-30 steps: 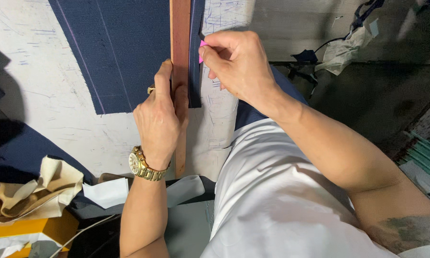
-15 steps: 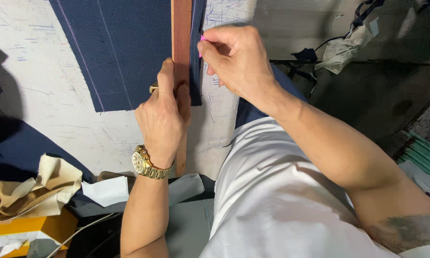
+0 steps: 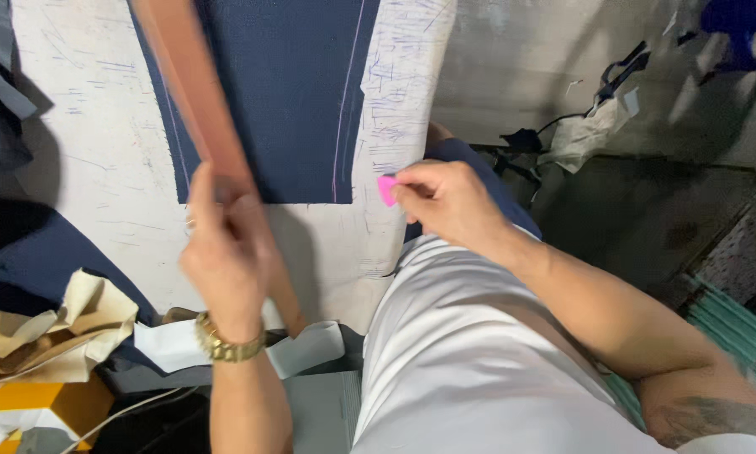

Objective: The person marks patterns on dark blue fabric using pink tailor's chalk and a wooden ruler. They align the ruler with existing markings, draw new lines, and reposition the fabric on a work table.

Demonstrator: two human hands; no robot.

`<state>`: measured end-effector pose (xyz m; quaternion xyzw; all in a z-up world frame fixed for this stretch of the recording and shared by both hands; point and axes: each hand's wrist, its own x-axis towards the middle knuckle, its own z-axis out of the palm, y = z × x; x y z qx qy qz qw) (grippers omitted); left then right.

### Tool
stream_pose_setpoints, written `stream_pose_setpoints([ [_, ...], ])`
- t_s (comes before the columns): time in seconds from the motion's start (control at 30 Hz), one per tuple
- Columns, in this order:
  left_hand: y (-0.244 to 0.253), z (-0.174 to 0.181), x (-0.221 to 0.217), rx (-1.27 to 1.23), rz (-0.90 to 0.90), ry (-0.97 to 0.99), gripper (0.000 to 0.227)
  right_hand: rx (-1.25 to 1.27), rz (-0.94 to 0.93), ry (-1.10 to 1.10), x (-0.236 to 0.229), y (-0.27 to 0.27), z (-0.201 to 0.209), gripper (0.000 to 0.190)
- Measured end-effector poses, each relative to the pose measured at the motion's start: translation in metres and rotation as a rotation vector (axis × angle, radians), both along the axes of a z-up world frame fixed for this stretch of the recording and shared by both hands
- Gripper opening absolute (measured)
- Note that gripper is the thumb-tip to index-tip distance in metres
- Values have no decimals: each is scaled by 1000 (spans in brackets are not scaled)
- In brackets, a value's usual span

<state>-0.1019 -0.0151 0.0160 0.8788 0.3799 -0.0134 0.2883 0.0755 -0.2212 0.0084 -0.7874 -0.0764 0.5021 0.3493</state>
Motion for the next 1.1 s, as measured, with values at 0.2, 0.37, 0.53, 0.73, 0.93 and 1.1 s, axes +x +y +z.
stream_pose_setpoints([
  [0.2,-15,-32,-32,609,163,-41,39,60,-83,-116,71,-27,27,16],
  [0.37,-66,-49,34,316,-134,-211,24,222,-88,-158,97,-31,44,18],
  [0.53,-40,-39,32,209,-105,-198,22,207,-37,-153,128,-46,45,21],
  [0.73,34,-32,27,404,129,-263,21,197,11,-140,161,-32,49,22],
  [0.93,18,-7,26,551,436,-183,5,89,180,-182,198,-6,59,15],
  [1.1,-43,-15,-22,529,662,113,33,102,302,-197,221,15,57,16],
])
